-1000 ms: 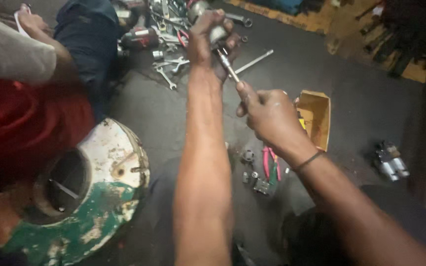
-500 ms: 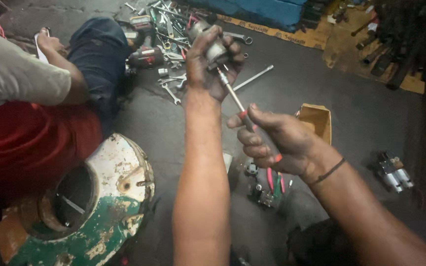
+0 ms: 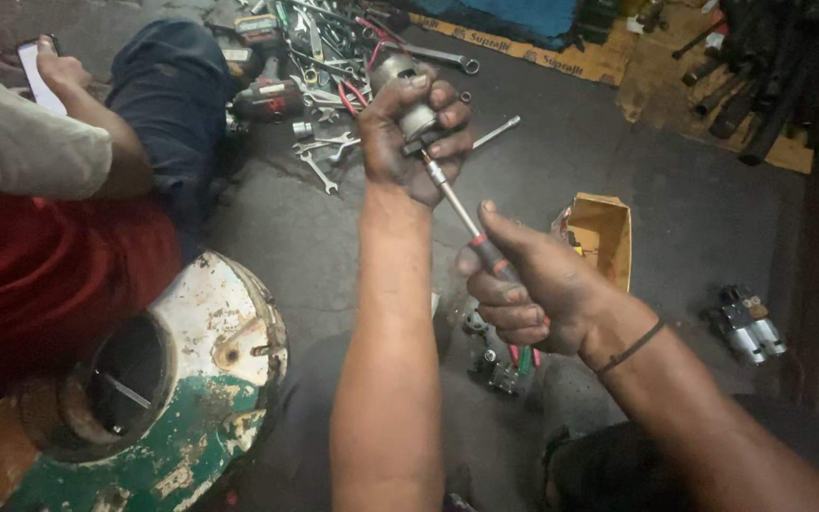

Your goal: The person uses a screwdriver to remove screws from a small electric motor held in their left hand. They then attach a red wire to the motor's terminal and secure it. The person continues to manipulate the motor and its components, using the screwdriver to adjust internal parts.

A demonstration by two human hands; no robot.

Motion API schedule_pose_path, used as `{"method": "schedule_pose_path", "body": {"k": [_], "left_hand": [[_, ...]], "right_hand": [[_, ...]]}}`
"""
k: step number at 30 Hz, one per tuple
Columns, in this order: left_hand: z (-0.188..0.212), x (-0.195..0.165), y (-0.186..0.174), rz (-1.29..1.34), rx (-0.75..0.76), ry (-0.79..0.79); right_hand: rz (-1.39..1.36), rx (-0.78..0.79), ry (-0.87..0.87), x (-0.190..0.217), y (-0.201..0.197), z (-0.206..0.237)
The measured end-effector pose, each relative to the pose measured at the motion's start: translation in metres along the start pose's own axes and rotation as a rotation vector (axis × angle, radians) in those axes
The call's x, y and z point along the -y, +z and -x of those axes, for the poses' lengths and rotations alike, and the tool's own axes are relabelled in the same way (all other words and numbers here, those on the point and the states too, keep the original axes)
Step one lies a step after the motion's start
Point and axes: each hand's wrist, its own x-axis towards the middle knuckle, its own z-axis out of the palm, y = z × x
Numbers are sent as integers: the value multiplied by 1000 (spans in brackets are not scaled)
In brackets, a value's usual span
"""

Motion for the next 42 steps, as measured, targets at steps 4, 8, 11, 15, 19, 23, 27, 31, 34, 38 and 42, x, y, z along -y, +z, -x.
{"method": "schedule_pose_path", "body": {"k": [4,8,11,15,19,23,27,31,34,38,42], "left_hand": [[-3,3,-3,1,24,37],[0,1,2,-31,-43,30],[2,0,12,-91,-128,49],[2,6,27,-177,-346,165],[-1,3,35,-164,-465,155],[-1,1,32,-356,-465,234],[1,4,21,-457,-497,327],[-2,-2,7,-374,-452,265],[-3,-5,-1,-339,-436,190],[-4,-3,-2,-263,-480,196],[-4,0,9,-277,-510,202]], "right_hand": [[-32,-25,1,4,0,2],[-58,-37,-40,6,2,2],[-34,-26,-84,6,6,2],[80,-60,-162,6,10,7],[98,-65,-178,8,10,9],[-50,74,-122,10,-1,9],[-73,154,-158,12,-13,6],[-4,-78,-153,12,-16,3],[141,-82,-237,11,-14,4],[234,-257,-219,9,-6,5],[201,-260,-220,8,-1,5]]}}
